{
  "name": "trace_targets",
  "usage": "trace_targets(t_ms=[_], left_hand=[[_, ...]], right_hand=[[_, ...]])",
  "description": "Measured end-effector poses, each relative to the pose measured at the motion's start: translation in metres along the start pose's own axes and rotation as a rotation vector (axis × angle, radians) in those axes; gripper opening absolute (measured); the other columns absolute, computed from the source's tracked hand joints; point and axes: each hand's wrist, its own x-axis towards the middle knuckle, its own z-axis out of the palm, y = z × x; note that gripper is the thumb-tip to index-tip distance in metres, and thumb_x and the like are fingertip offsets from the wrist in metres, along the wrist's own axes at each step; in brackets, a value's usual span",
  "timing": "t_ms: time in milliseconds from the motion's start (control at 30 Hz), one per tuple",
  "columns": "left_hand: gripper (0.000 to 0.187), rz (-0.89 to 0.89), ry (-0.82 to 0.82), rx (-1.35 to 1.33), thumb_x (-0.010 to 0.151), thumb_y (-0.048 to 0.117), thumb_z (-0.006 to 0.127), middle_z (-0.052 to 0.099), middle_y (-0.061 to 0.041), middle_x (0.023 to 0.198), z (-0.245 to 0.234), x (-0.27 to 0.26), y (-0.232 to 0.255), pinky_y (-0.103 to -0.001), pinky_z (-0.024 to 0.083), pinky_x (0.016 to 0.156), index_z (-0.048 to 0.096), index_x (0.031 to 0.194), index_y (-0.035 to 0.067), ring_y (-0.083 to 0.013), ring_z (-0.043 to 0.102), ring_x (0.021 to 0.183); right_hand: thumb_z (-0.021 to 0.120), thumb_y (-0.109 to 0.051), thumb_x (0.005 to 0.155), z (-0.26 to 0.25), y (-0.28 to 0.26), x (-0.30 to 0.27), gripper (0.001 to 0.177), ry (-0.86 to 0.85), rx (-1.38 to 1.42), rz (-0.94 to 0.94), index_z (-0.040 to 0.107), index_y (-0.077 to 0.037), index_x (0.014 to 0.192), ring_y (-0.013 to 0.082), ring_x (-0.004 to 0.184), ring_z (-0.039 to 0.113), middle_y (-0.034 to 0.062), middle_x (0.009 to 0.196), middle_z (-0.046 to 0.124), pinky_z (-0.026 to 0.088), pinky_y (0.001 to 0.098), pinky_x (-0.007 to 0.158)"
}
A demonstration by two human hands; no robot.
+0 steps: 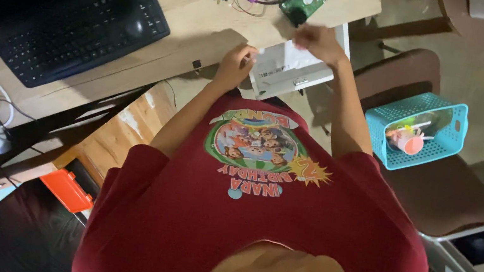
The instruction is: The person wipes a wooden desk surface with a cloth, then opens a desk drawer and removes various items including a notebook, cables, a hard drive, and small electronics. The person places the items on the desk, briefly inspects them, and returns some to the drawer.
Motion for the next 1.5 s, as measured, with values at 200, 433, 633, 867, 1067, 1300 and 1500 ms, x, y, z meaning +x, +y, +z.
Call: trace_targets(t_ms=[200, 433, 633, 867, 1067, 1300, 1500], left_hand=[[0.036, -0.364, -0.236, -0.069, 0.101, 0.025, 0.057, 0.062, -0.024, 0.122, 0.039, -0.008, -0.034, -0.058, 0.054, 0.096, 0.053, 0.136, 0.02, -0.0475, 0.061, 0.113], [0.029, -0.301, -0.188, -0.06, 0.1, 0.021, 0.061, 0.06, -0.02, 0.119, 0.06, -0.01, -0.043, -0.049, 0.057, 0.096, 0.057, 0.127, 0.011, -0.0394, 0.062, 0.113], [0.031, -0.328, -0.074, -0.011, 0.098, 0.017, 0.061, 0.06, -0.017, 0.119, 0.058, -0.018, -0.03, -0.048, 0.057, 0.096, 0.057, 0.128, 0.012, -0.0355, 0.063, 0.113], [0.03, -0.356, 0.086, -0.037, 0.099, 0.011, 0.059, 0.062, -0.024, 0.121, 0.045, -0.035, -0.018, -0.053, 0.055, 0.098, 0.058, 0.129, 0.007, -0.0438, 0.063, 0.113], [0.03, -0.378, 0.131, -0.027, 0.1, 0.012, 0.062, 0.063, -0.02, 0.122, 0.045, -0.039, -0.029, -0.05, 0.054, 0.099, 0.059, 0.129, 0.01, -0.0387, 0.064, 0.115], [0.027, -0.292, 0.131, -0.042, 0.101, 0.01, 0.06, 0.063, -0.018, 0.121, 0.032, -0.031, -0.022, -0.053, 0.052, 0.101, 0.059, 0.129, 0.008, -0.0392, 0.063, 0.116], [0.025, -0.264, 0.147, -0.057, 0.102, 0.012, 0.062, 0.062, -0.014, 0.113, 0.033, -0.024, -0.034, -0.048, 0.053, 0.096, 0.058, 0.126, 0.008, -0.0342, 0.064, 0.109]], right_hand=[[0.073, -0.02, 0.095, 0.058, 0.25, 0.013, 0.027, 0.252, -0.425, 0.245, 0.072, -0.02, 0.123, 0.0259, 0.1, 0.072, 0.0052, 0.105, 0.074, 0.056, 0.0416, 0.084], [0.076, -0.023, 0.094, 0.137, 0.203, 0.034, 0.02, 0.026, -0.4, 0.119, 0.074, -0.01, 0.108, 0.0342, 0.102, 0.071, 0.0111, 0.104, 0.075, 0.058, 0.0458, 0.087], [0.079, -0.038, 0.087, 0.219, 0.235, 0.065, 0.032, -0.146, -0.961, -0.268, 0.078, -0.01, 0.103, 0.0291, 0.085, 0.07, 0.0122, 0.091, 0.072, 0.058, 0.0447, 0.077], [0.083, -0.039, 0.082, 0.224, 0.235, 0.078, 0.024, 0.109, -1.086, -0.215, 0.078, -0.016, 0.082, 0.0178, 0.069, 0.067, -0.0011, 0.075, 0.059, 0.056, 0.0354, 0.055], [0.079, -0.031, 0.087, 0.228, 0.249, 0.102, 0.018, -0.263, -1.065, -0.073, 0.08, -0.014, 0.084, 0.0298, 0.071, 0.076, 0.0068, 0.076, 0.076, 0.056, 0.0459, 0.058], [0.074, -0.032, 0.086, 0.161, 0.196, 0.06, 0.031, -0.163, -0.732, 0.074, 0.08, -0.005, 0.099, 0.0439, 0.093, 0.075, 0.0212, 0.097, 0.077, 0.058, 0.0553, 0.078], [0.079, -0.034, 0.08, 0.115, 0.139, 0.033, 0.025, 0.134, -0.236, 0.08, 0.08, -0.012, 0.092, 0.0486, 0.091, 0.072, 0.0191, 0.087, 0.076, 0.056, 0.0561, 0.074]])
